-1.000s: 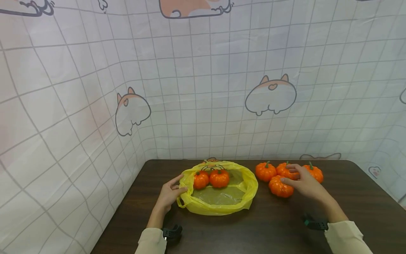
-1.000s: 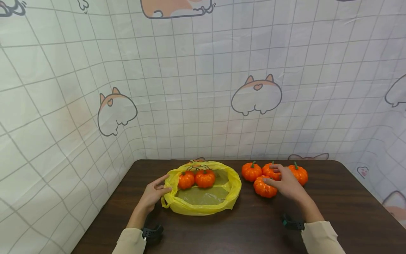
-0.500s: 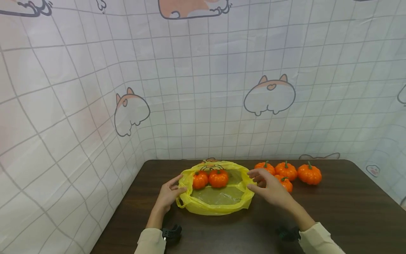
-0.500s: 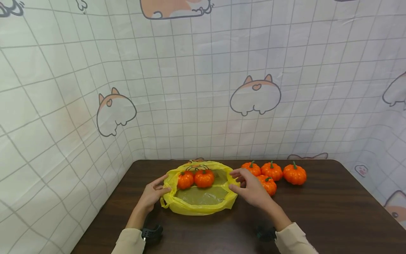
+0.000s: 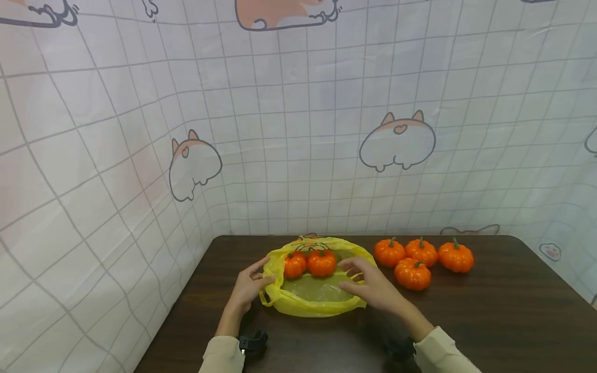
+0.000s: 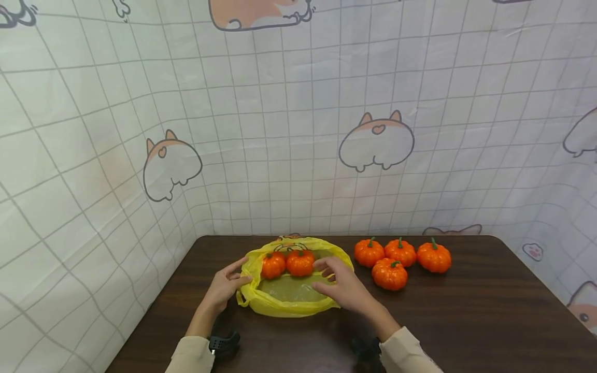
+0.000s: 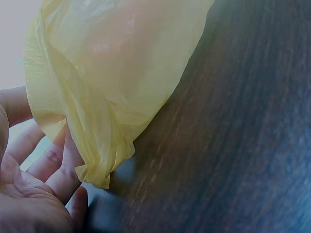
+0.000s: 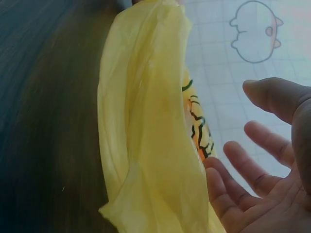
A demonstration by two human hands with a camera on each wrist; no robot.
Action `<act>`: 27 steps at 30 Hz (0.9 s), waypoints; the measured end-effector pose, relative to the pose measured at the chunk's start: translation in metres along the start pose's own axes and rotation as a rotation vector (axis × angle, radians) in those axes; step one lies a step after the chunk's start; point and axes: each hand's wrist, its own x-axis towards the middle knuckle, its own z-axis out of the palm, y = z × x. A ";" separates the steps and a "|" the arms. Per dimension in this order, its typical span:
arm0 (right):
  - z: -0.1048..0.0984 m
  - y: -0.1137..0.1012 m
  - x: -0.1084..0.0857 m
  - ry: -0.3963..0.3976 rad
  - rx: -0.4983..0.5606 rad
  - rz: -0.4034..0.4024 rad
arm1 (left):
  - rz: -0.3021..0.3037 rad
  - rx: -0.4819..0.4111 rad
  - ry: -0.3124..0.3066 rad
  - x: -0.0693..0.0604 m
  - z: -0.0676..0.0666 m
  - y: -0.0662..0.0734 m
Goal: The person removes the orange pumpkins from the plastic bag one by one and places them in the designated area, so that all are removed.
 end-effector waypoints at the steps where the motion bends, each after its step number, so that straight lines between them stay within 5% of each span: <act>1: 0.002 0.000 0.002 -0.003 0.012 0.010 | -0.002 0.002 0.000 0.000 0.000 0.000; 10: 0.010 0.006 0.027 -0.021 0.036 0.092 | 0.005 0.011 0.001 0.000 0.001 -0.001; 22: 0.021 0.015 0.052 -0.032 -0.069 0.216 | 0.011 -0.006 0.002 0.002 0.000 -0.001; 27: 0.024 0.024 0.058 -0.051 -0.067 0.209 | 0.012 -0.009 -0.001 0.003 0.000 -0.004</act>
